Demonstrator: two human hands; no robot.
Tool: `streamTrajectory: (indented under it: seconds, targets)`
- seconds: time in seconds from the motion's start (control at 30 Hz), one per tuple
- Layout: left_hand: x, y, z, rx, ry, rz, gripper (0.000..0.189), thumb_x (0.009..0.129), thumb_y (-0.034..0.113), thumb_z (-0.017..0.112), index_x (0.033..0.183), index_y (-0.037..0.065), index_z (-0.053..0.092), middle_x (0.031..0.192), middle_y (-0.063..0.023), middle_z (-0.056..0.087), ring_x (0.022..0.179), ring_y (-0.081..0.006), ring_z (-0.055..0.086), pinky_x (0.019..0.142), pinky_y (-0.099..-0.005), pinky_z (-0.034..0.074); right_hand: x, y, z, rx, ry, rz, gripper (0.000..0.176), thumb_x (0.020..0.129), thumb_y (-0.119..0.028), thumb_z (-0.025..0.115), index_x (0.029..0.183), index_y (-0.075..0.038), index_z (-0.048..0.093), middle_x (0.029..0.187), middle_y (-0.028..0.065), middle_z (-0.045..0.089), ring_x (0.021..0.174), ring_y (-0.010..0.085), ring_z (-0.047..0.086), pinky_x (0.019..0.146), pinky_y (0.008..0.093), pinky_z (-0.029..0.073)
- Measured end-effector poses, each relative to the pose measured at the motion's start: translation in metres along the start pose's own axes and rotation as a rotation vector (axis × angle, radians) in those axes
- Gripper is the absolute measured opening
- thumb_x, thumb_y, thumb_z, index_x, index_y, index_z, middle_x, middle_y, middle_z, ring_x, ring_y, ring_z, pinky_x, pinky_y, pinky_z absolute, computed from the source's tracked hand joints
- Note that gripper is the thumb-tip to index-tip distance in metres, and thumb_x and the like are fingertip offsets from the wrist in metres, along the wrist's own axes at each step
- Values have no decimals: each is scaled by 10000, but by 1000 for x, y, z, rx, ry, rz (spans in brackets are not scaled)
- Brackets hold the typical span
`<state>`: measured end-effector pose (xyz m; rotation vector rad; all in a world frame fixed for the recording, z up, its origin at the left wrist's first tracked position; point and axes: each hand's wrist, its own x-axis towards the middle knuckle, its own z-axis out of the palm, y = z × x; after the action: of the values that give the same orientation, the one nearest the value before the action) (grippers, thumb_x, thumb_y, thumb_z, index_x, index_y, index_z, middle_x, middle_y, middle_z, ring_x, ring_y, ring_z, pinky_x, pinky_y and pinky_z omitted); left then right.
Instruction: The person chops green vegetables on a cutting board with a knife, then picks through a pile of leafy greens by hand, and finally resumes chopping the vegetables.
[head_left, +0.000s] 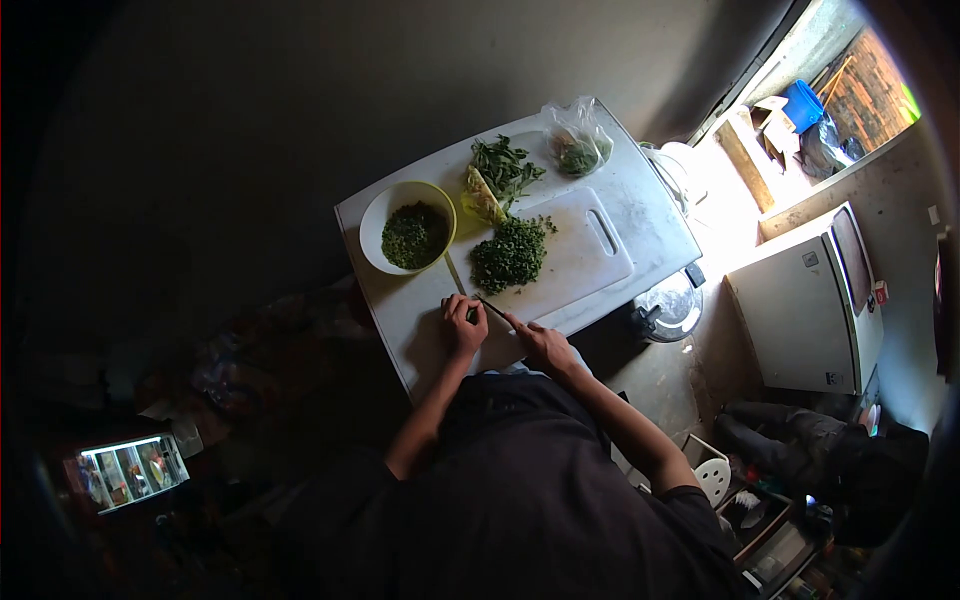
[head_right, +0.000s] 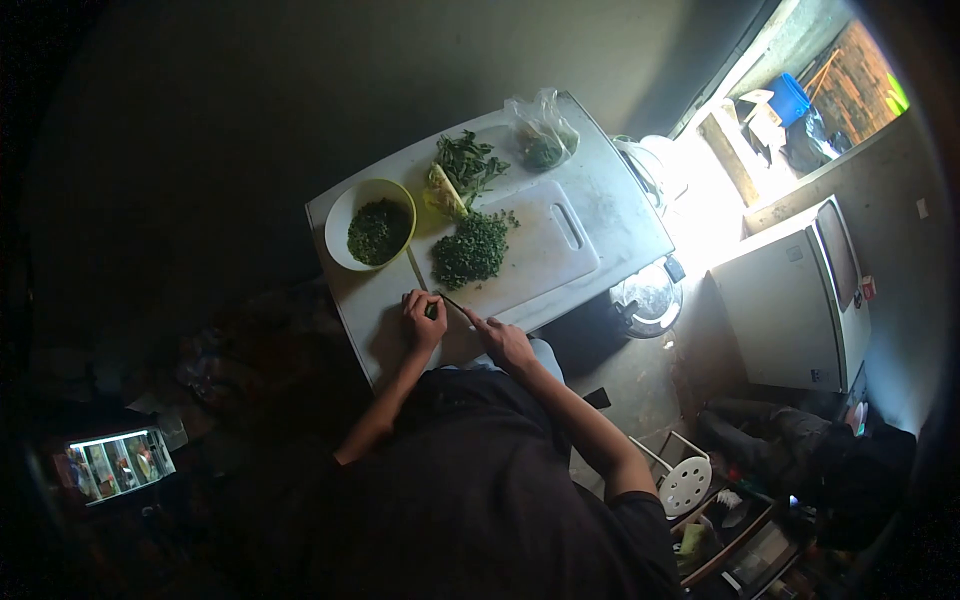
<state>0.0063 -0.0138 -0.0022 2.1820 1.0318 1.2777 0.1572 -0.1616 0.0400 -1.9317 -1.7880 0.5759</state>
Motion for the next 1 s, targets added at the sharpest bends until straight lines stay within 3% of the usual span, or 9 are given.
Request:
streamTrajectory:
  seconds: [0.43,0.7,1.0]
  targets:
    - [5,19,-12,150,-56,-76,71,814,68,672,859,52,620,949,-117,568,908,-350,553,794,-451,467,8,11,-13,-86,-66,-10,700,888,-83,541,1547,-245,367,910,151,671,709,372,677,637,475,551]
    - [2,7,-10,98,-74,-31,79,816,79,692,866,64,632,925,-106,571,887,-333,562,781,-445,469,9,-3,-21,-100,-35,56,660,892,-71,542,1518,-235,416,830,136,665,672,348,672,572,474,535]
    - [-1,2,-1,69,-17,-60,73,814,76,714,841,53,650,903,-98,586,868,-331,576,756,-436,481,1,-8,-21,-58,-70,44,698,873,-51,553,1529,-228,392,884,160,682,682,381,669,585,495,533]
